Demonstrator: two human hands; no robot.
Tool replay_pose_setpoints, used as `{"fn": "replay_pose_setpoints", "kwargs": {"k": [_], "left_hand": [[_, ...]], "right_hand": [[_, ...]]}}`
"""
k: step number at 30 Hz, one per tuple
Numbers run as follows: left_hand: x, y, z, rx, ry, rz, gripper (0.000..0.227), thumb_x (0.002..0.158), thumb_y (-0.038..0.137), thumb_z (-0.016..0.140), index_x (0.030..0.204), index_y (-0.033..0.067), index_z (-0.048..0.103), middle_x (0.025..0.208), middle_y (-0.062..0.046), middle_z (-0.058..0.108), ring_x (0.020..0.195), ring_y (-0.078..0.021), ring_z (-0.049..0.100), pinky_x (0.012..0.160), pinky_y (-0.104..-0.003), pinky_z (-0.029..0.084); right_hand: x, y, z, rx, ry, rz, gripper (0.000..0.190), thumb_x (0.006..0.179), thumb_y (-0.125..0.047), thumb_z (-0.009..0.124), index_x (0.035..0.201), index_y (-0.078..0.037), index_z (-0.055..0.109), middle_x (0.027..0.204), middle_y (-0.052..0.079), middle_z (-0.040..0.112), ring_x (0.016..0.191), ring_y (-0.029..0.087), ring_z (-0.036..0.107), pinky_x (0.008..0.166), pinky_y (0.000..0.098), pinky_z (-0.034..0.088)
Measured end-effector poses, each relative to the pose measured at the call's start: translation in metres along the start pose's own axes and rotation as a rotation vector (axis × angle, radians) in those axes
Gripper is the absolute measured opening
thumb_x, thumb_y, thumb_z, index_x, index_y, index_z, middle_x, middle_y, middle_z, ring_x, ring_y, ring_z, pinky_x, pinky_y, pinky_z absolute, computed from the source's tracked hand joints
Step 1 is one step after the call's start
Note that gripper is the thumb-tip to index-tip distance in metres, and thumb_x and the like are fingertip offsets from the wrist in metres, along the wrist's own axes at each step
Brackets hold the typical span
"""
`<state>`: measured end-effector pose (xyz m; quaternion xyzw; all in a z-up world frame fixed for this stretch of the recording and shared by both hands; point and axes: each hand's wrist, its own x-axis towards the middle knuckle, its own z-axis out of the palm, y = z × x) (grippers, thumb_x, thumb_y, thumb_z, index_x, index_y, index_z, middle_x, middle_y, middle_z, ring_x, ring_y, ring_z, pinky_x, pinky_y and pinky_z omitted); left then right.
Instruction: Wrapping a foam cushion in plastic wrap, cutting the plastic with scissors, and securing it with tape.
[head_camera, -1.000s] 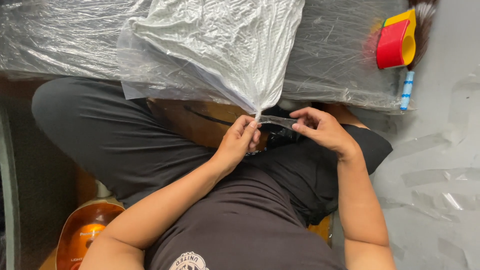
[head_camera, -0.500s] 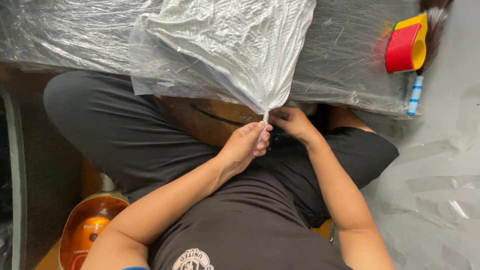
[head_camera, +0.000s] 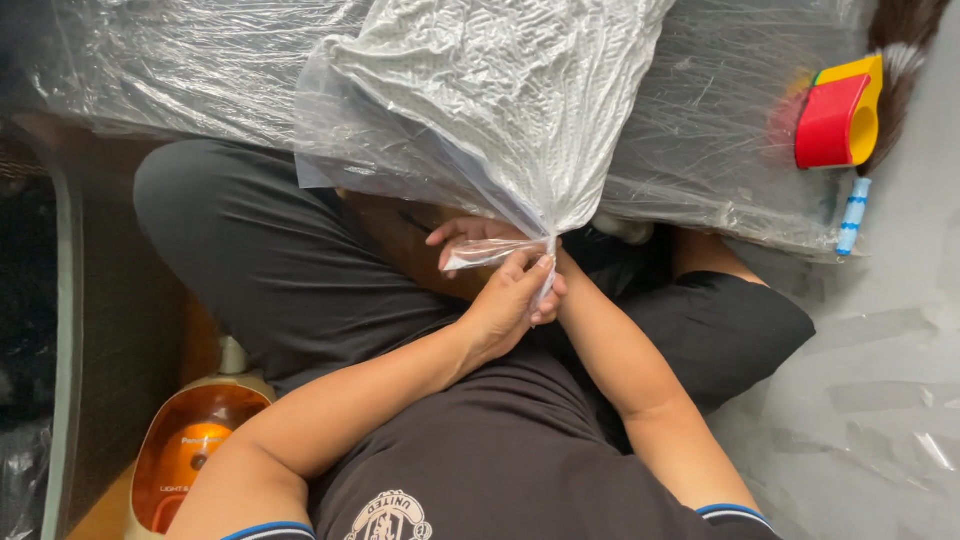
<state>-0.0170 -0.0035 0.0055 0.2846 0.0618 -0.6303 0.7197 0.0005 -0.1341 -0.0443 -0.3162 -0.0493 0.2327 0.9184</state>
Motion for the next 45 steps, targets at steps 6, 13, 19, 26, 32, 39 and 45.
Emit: {"fn": "replay_pose_setpoints", "kwargs": {"k": [6, 13, 19, 26, 32, 39, 45], "left_hand": [[-0.003, 0.004, 0.003, 0.160, 0.069, 0.055, 0.048, 0.109, 0.017, 0.051, 0.146, -0.0102, 0.040, 0.080, -0.022, 0.067, 0.053, -0.0135, 0.056, 0.040, -0.020, 0.041], [-0.001, 0.000, 0.000, 0.420, 0.097, 0.196, 0.044, 0.109, 0.014, 0.049, 0.145, -0.0114, 0.046, 0.078, -0.023, 0.072, 0.048, -0.0130, 0.059, 0.035, -0.020, 0.043], [-0.013, 0.011, 0.008, 0.894, 0.468, 0.325, 0.026, 0.102, 0.014, 0.055, 0.125, 0.0026, 0.059, 0.078, -0.012, 0.072, 0.069, -0.0132, 0.059, 0.054, -0.035, 0.046], [-0.006, 0.013, 0.043, 1.290, 0.786, 0.421, 0.014, 0.097, 0.019, 0.057, 0.108, 0.0125, 0.062, 0.086, -0.007, 0.070, 0.088, -0.0149, 0.063, 0.073, -0.049, 0.047], [0.012, -0.008, 0.061, 1.414, 0.777, 0.427, 0.013, 0.096, 0.026, 0.058, 0.103, 0.0201, 0.068, 0.089, -0.003, 0.071, 0.091, -0.0161, 0.069, 0.082, -0.052, 0.052], [-0.005, 0.001, 0.007, 0.750, 0.158, 0.369, 0.036, 0.104, 0.023, 0.059, 0.130, -0.0005, 0.065, 0.067, -0.006, 0.075, 0.050, -0.0114, 0.066, 0.049, -0.024, 0.052], [-0.001, 0.005, 0.001, 1.043, 0.187, 0.314, 0.038, 0.101, 0.033, 0.056, 0.134, 0.0161, 0.066, 0.100, -0.007, 0.074, 0.100, -0.0287, 0.071, 0.086, -0.041, 0.057]], "right_hand": [[-0.022, -0.030, 0.058, -0.677, 0.488, 0.411, 0.041, 0.097, -0.028, 0.063, 0.130, -0.006, 0.052, 0.106, 0.017, 0.070, 0.106, 0.033, 0.070, 0.093, 0.0425, 0.054], [-0.095, -0.062, 0.157, -1.486, 1.185, 0.568, 0.029, 0.089, -0.039, 0.067, 0.109, -0.019, 0.073, 0.084, 0.003, 0.073, 0.080, 0.024, 0.072, 0.070, 0.0374, 0.057], [-0.039, -0.038, 0.176, -1.773, 1.060, -0.083, 0.071, 0.081, -0.049, 0.083, 0.144, -0.025, 0.059, 0.085, -0.002, 0.052, 0.076, 0.018, 0.061, 0.070, 0.0349, 0.053], [-0.031, -0.034, 0.175, -1.872, 1.109, -0.217, 0.046, 0.088, -0.039, 0.077, 0.129, -0.022, 0.064, 0.079, -0.003, 0.049, 0.072, 0.018, 0.061, 0.070, 0.0345, 0.050], [-0.036, -0.023, 0.179, -1.957, 1.238, -0.268, 0.014, 0.093, -0.022, 0.072, 0.107, -0.020, 0.072, 0.079, -0.008, 0.056, 0.071, 0.011, 0.065, 0.071, 0.0289, 0.050], [-0.042, -0.024, 0.202, -1.845, 1.303, -0.340, 0.076, 0.075, -0.030, 0.088, 0.137, -0.002, 0.055, 0.117, 0.012, 0.058, 0.100, 0.024, 0.067, 0.087, 0.0410, 0.050], [-0.012, -0.012, 0.177, -2.104, 1.209, -0.313, 0.043, 0.089, -0.037, 0.079, 0.119, -0.009, 0.065, 0.096, 0.004, 0.059, 0.092, 0.024, 0.064, 0.087, 0.0391, 0.046]]}}
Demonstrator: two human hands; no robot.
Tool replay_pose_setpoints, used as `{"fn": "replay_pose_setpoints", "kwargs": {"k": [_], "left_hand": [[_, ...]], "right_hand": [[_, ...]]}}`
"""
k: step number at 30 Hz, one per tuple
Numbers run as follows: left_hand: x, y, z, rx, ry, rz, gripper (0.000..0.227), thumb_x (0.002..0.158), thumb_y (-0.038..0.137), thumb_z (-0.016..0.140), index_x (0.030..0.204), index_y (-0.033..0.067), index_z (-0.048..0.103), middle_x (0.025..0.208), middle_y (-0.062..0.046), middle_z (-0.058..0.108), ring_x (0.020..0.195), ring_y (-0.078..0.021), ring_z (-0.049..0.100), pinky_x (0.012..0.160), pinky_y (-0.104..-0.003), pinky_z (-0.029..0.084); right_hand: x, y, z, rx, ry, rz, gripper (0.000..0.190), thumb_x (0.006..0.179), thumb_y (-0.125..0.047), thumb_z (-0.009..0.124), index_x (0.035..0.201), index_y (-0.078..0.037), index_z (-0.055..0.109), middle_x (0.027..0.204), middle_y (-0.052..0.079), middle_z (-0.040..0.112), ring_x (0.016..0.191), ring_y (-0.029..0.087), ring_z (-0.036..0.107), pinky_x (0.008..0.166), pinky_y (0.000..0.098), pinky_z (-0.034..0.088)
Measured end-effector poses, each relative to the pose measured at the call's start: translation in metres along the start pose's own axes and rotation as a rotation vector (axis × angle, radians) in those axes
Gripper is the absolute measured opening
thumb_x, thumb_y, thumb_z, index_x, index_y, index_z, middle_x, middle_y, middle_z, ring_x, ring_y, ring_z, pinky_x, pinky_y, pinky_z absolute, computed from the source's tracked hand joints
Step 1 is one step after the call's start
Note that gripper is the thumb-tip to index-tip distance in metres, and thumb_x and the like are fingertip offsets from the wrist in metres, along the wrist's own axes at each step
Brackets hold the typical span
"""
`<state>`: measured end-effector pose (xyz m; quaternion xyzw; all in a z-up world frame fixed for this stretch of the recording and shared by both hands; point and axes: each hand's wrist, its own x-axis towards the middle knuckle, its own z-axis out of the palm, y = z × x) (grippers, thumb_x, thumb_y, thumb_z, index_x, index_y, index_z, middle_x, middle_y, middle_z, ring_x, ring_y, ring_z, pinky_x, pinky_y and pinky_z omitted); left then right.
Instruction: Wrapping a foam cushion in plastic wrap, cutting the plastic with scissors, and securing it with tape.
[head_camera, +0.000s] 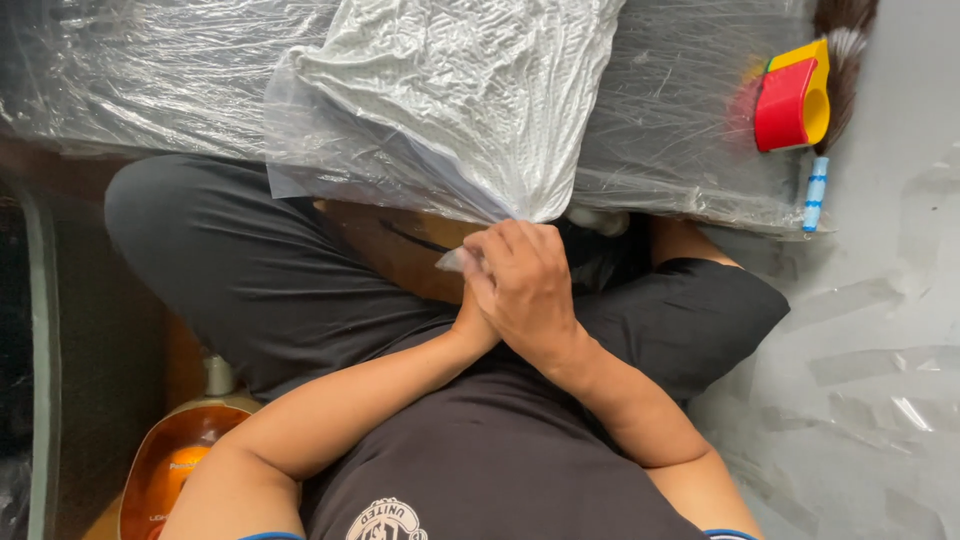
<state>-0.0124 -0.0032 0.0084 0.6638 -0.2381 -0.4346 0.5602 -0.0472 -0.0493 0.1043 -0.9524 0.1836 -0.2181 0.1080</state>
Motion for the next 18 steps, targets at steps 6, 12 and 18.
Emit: {"fn": "replay_pose_setpoints", "kwargs": {"k": [6, 12, 18], "left_hand": [[0.004, -0.018, -0.002, 0.049, -0.002, 0.044, 0.036, 0.104, 0.033, 0.054, 0.134, 0.0146, 0.061, 0.053, 0.006, 0.068, 0.063, -0.0137, 0.074, 0.064, -0.031, 0.059], [0.006, -0.014, 0.003, -0.281, -0.131, 0.100, 0.025, 0.108, 0.016, 0.045, 0.123, 0.0005, 0.058, 0.079, -0.010, 0.077, 0.047, -0.0122, 0.066, 0.044, -0.022, 0.053], [0.013, -0.011, 0.005, -0.312, -0.182, -0.087, 0.033, 0.110, 0.022, 0.043, 0.127, -0.0039, 0.055, 0.075, -0.003, 0.063, 0.053, -0.0106, 0.056, 0.051, -0.026, 0.051]], "right_hand": [[-0.011, 0.025, -0.045, 0.361, 0.168, 0.322, 0.003, 0.095, -0.008, 0.077, 0.098, -0.010, 0.078, 0.081, 0.005, 0.067, 0.074, 0.024, 0.071, 0.066, 0.0323, 0.055], [-0.083, 0.111, -0.010, 0.730, 0.439, 0.680, 0.012, 0.103, -0.007, 0.071, 0.106, 0.005, 0.072, 0.086, 0.013, 0.072, 0.079, 0.018, 0.074, 0.077, 0.0301, 0.062], [-0.117, 0.135, 0.049, 1.296, 0.613, 1.134, 0.010, 0.100, -0.012, 0.071, 0.107, -0.005, 0.073, 0.085, 0.007, 0.074, 0.075, 0.011, 0.071, 0.072, 0.0206, 0.058]]}}
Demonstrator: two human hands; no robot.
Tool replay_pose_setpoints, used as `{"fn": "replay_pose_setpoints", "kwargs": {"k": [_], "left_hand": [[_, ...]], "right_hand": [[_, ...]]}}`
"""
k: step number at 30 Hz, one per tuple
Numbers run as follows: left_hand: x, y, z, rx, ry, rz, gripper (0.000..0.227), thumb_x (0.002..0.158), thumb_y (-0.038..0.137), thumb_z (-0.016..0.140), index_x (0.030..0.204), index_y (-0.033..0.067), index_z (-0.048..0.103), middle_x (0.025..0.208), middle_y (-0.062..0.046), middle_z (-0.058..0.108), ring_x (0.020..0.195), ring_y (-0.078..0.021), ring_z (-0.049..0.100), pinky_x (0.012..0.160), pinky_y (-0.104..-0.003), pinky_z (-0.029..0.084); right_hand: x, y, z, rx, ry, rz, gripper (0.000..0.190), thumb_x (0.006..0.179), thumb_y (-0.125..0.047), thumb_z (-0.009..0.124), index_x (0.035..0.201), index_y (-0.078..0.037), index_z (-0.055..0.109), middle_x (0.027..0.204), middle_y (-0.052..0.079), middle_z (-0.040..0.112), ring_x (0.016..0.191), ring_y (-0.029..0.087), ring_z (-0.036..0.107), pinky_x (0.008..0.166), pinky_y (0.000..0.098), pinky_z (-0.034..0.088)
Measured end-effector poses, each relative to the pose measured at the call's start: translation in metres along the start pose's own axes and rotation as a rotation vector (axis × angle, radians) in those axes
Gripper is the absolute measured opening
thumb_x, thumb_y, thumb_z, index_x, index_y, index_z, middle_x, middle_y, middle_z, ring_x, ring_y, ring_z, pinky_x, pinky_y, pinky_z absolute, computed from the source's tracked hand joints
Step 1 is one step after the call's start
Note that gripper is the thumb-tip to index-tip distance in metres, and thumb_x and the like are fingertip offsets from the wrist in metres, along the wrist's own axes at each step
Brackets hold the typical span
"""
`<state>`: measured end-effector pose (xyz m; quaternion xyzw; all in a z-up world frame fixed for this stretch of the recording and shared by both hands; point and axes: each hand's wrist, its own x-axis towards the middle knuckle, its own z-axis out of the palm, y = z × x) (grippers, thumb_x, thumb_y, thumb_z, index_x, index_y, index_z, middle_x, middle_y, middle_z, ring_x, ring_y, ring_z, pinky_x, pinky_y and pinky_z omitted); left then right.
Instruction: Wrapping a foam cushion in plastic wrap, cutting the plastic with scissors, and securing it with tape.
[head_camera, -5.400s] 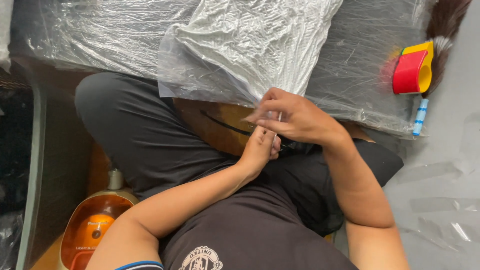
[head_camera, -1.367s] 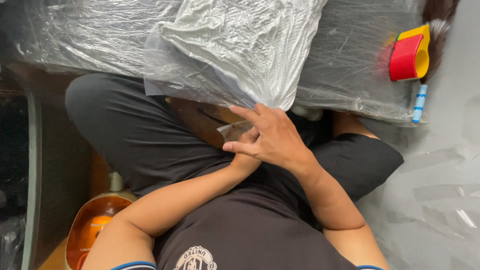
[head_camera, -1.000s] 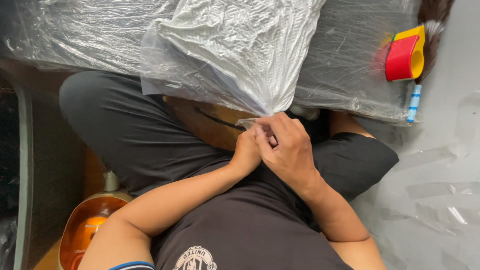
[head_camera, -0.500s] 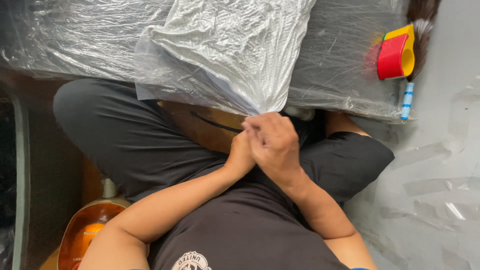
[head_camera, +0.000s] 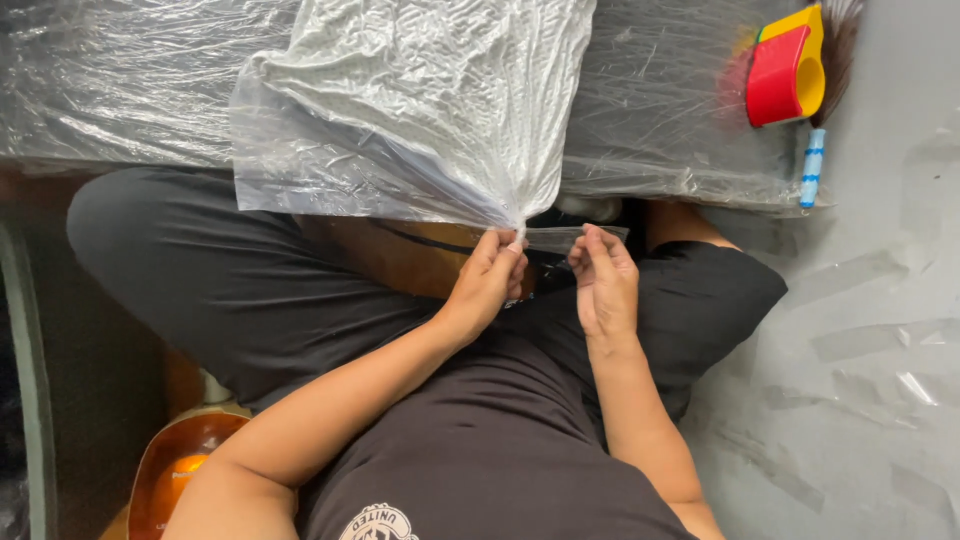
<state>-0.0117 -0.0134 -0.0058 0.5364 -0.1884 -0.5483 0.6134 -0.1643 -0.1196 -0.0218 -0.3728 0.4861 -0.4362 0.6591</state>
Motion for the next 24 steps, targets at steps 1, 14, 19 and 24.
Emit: {"fn": "replay_pose_setpoints", "kwargs": {"k": [1, 14, 19, 24], "left_hand": [[-0.001, 0.008, 0.000, -0.016, 0.028, -0.053, 0.037, 0.107, 0.026, 0.050, 0.124, -0.0063, 0.056, 0.073, -0.003, 0.060, 0.056, -0.0099, 0.055, 0.051, -0.027, 0.050], [0.005, 0.022, 0.006, 0.194, 0.237, -0.017, 0.041, 0.104, 0.044, 0.060, 0.088, 0.0084, 0.069, 0.070, 0.000, 0.062, 0.070, -0.0109, 0.054, 0.065, -0.030, 0.049], [0.003, 0.024, 0.007, 0.242, 0.225, -0.001, 0.041, 0.106, 0.043, 0.058, 0.096, 0.0055, 0.071, 0.077, -0.005, 0.068, 0.079, -0.0119, 0.056, 0.073, -0.035, 0.052], [0.009, 0.008, 0.001, 0.300, 0.212, 0.035, 0.037, 0.107, 0.040, 0.059, 0.101, 0.0066, 0.073, 0.081, -0.005, 0.071, 0.086, -0.0080, 0.056, 0.077, -0.035, 0.053]], "right_hand": [[-0.001, 0.002, 0.002, 0.005, 0.001, 0.027, 0.010, 0.100, -0.013, 0.071, 0.106, -0.005, 0.073, 0.085, 0.006, 0.075, 0.075, 0.011, 0.071, 0.072, 0.0207, 0.058], [-0.018, -0.004, 0.003, -0.119, 0.055, -0.037, 0.021, 0.099, -0.021, 0.073, 0.112, -0.005, 0.077, 0.087, 0.014, 0.078, 0.073, 0.017, 0.073, 0.071, 0.0244, 0.060], [-0.026, -0.013, 0.006, -0.195, 0.068, -0.061, 0.022, 0.099, -0.022, 0.073, 0.112, -0.004, 0.078, 0.088, 0.016, 0.078, 0.072, 0.020, 0.074, 0.070, 0.0256, 0.059], [-0.027, -0.017, 0.004, -0.237, 0.079, -0.054, 0.023, 0.100, -0.023, 0.072, 0.111, -0.004, 0.079, 0.086, 0.017, 0.078, 0.070, 0.023, 0.076, 0.068, 0.0260, 0.059]]}}
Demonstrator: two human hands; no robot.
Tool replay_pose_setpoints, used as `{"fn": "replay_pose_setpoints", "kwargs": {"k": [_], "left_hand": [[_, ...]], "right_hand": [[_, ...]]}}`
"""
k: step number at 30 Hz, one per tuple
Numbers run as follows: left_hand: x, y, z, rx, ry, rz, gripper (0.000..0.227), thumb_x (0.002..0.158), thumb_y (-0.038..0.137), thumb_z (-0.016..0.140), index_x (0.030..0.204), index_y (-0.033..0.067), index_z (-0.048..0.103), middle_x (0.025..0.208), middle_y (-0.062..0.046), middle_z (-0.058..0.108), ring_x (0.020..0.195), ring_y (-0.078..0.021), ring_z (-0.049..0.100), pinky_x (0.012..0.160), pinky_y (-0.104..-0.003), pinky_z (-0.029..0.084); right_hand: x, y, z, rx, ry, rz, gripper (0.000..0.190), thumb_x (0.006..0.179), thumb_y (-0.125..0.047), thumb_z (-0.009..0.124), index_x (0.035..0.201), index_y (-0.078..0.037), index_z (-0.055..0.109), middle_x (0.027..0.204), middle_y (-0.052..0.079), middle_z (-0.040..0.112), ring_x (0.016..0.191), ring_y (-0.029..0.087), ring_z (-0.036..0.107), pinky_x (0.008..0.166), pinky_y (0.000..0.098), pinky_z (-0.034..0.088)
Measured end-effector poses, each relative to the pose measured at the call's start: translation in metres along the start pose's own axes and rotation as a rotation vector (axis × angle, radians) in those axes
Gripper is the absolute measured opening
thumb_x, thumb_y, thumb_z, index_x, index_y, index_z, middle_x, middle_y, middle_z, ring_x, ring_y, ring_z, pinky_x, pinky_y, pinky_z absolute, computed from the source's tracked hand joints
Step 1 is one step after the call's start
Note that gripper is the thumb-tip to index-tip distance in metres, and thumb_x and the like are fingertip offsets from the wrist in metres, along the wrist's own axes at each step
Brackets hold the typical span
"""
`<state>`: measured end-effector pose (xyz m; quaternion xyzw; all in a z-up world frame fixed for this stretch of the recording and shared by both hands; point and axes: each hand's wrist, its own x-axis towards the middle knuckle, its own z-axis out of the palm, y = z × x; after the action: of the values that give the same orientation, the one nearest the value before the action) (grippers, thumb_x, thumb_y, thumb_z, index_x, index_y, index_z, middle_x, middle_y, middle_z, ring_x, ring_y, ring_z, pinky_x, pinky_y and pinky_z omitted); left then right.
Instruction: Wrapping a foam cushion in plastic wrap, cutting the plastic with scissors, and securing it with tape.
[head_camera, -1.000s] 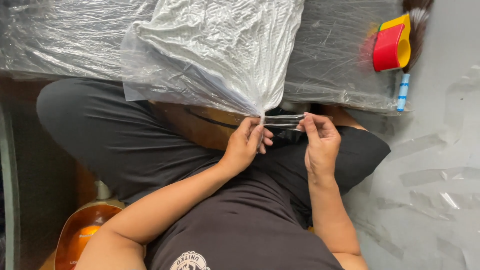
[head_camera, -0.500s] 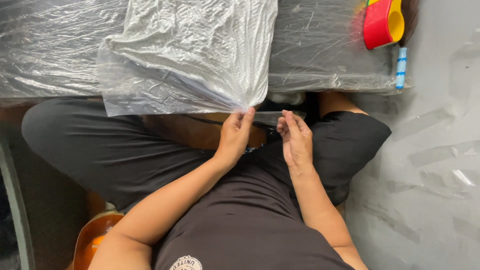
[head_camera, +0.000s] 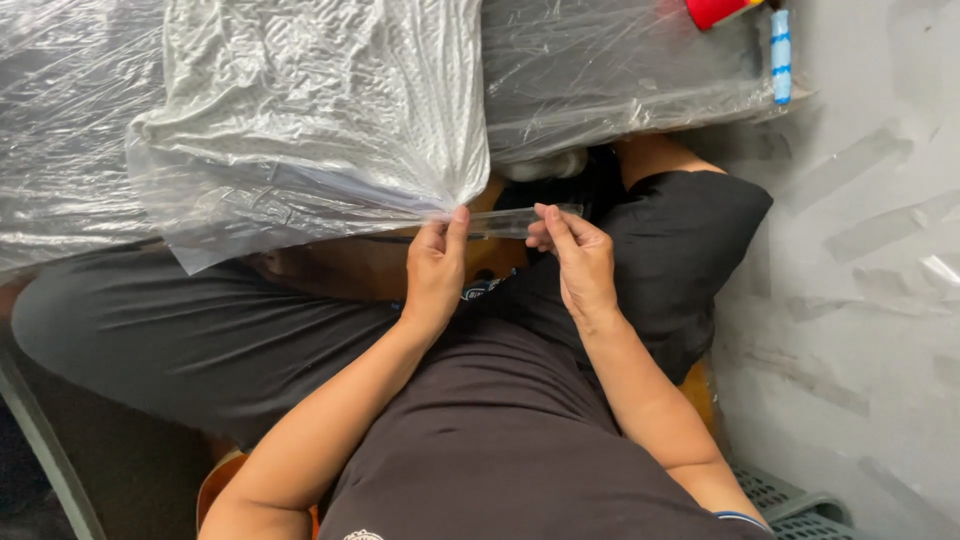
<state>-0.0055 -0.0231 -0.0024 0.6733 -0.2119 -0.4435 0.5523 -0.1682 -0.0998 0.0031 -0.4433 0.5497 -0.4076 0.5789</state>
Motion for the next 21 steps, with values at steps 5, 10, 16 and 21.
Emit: {"fn": "replay_pose_setpoints", "kwargs": {"k": [5, 10, 16, 21], "left_hand": [[-0.001, 0.017, -0.001, 0.070, 0.020, 0.054, 0.034, 0.106, 0.037, 0.061, 0.093, 0.0068, 0.069, 0.075, -0.007, 0.070, 0.083, -0.0095, 0.058, 0.078, -0.039, 0.053], [-0.002, 0.010, 0.000, 0.069, 0.030, 0.034, 0.033, 0.107, 0.037, 0.061, 0.092, 0.0079, 0.068, 0.075, -0.005, 0.069, 0.083, -0.0091, 0.056, 0.079, -0.039, 0.054], [-0.004, 0.029, 0.001, 0.032, 0.035, 0.031, 0.034, 0.106, 0.038, 0.062, 0.086, 0.0096, 0.066, 0.067, 0.000, 0.064, 0.077, -0.0079, 0.054, 0.075, -0.035, 0.053], [-0.006, 0.026, 0.001, -0.006, 0.024, 0.004, 0.034, 0.105, 0.038, 0.062, 0.085, 0.0105, 0.065, 0.065, 0.003, 0.061, 0.073, -0.0074, 0.053, 0.072, -0.033, 0.052]], "right_hand": [[0.002, -0.002, -0.003, -0.001, -0.018, -0.005, 0.024, 0.099, -0.024, 0.073, 0.110, -0.004, 0.079, 0.083, 0.017, 0.077, 0.067, 0.023, 0.077, 0.064, 0.0269, 0.061], [0.002, -0.004, -0.002, 0.006, -0.012, -0.027, 0.023, 0.099, -0.021, 0.074, 0.110, -0.001, 0.079, 0.080, 0.015, 0.076, 0.065, 0.022, 0.075, 0.065, 0.0265, 0.061], [0.002, 0.001, -0.005, -0.003, -0.023, -0.051, 0.025, 0.101, -0.020, 0.072, 0.111, 0.001, 0.078, 0.080, 0.014, 0.075, 0.065, 0.020, 0.074, 0.066, 0.0268, 0.061], [0.002, 0.003, -0.006, 0.018, -0.030, -0.043, 0.026, 0.101, -0.019, 0.072, 0.113, 0.003, 0.077, 0.080, 0.014, 0.074, 0.066, 0.020, 0.073, 0.068, 0.0278, 0.062]]}}
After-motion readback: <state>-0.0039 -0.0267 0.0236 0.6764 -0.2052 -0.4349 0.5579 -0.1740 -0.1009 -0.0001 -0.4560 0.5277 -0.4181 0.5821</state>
